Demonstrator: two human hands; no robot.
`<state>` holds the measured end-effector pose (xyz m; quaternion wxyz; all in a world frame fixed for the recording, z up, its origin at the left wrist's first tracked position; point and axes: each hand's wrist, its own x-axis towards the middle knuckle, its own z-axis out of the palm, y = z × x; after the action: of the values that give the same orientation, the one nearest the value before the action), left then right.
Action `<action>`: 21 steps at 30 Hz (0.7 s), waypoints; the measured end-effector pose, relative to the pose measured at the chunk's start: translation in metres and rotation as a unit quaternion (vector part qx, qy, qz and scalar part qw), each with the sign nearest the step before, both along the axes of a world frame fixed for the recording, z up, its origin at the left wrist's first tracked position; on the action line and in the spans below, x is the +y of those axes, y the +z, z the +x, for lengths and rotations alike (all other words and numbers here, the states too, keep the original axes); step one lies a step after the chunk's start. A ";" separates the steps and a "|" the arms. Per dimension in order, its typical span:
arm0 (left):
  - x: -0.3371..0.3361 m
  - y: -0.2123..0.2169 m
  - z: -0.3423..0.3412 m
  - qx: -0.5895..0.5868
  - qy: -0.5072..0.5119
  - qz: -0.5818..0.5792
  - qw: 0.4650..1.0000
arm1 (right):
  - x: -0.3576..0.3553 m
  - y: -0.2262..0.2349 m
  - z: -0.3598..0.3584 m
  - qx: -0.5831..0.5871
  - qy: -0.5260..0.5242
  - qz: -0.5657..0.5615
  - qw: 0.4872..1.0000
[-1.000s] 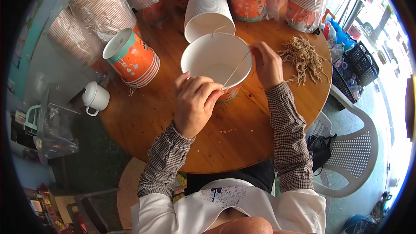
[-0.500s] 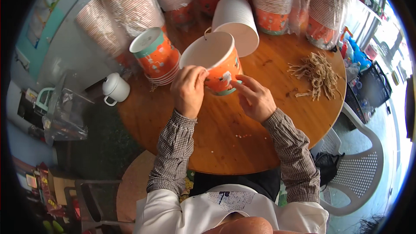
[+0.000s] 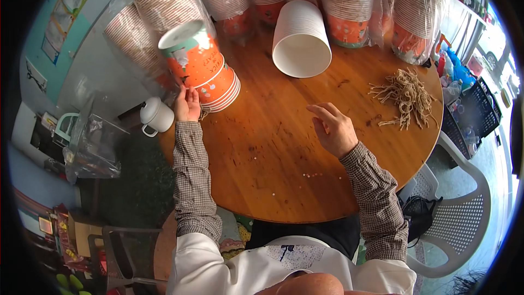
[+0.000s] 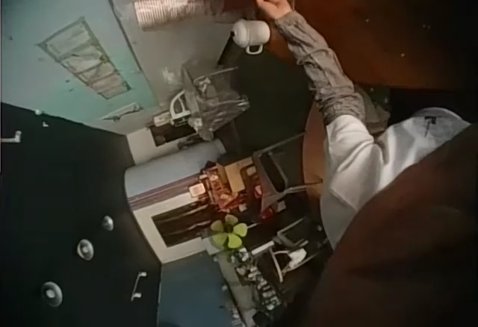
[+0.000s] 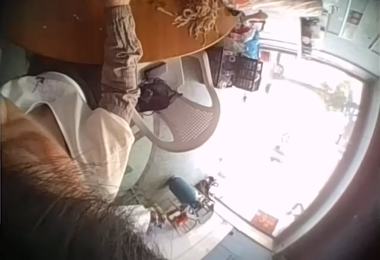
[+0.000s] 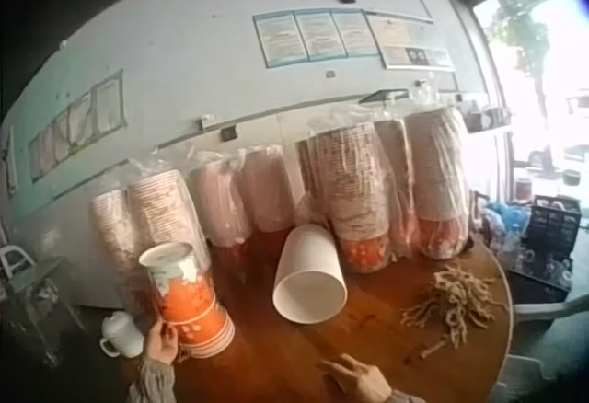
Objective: Attaching string handles to paper buckets for packaging.
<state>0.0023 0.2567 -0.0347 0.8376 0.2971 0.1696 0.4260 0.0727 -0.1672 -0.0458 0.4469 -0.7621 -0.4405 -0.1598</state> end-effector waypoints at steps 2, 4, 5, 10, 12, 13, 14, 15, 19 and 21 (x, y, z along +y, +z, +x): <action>0.007 -0.020 -0.002 0.015 -0.035 -0.018 0.999 | 0.000 0.001 -0.001 0.005 0.006 -0.007 1.000; -0.001 -0.034 -0.007 0.080 -0.057 0.033 0.995 | -0.003 -0.002 0.001 0.008 -0.003 -0.008 1.000; -0.004 -0.039 -0.011 0.131 -0.006 0.103 0.986 | -0.004 -0.002 0.002 0.009 -0.005 -0.008 1.000; -0.014 -0.016 -0.008 0.182 0.293 0.489 0.801 | -0.008 -0.009 0.014 0.028 -0.035 -0.029 0.999; -0.020 0.007 -0.006 0.185 0.293 0.574 0.742 | -0.009 -0.014 0.025 0.020 -0.064 -0.013 0.998; -0.022 0.020 -0.003 0.200 0.295 0.618 0.701 | -0.014 -0.015 0.031 0.025 -0.084 -0.020 0.996; -0.036 0.034 0.004 0.200 0.311 0.681 0.632 | -0.022 -0.020 0.041 0.028 -0.105 -0.009 0.994; -0.034 0.041 0.005 0.201 0.354 0.736 0.541 | -0.024 -0.022 0.050 0.030 -0.114 0.008 0.993; -0.009 0.027 0.013 0.220 0.236 0.771 0.548 | -0.049 -0.034 0.088 0.065 -0.213 0.010 0.975; -0.018 0.015 0.015 0.212 0.283 0.773 0.526 | -0.073 -0.044 0.110 0.076 -0.278 0.014 0.957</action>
<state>0.0177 0.2392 -0.0194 0.0540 0.8465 0.0217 0.5292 0.1824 -0.2404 -0.0899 0.4274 -0.8582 -0.1735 -0.2254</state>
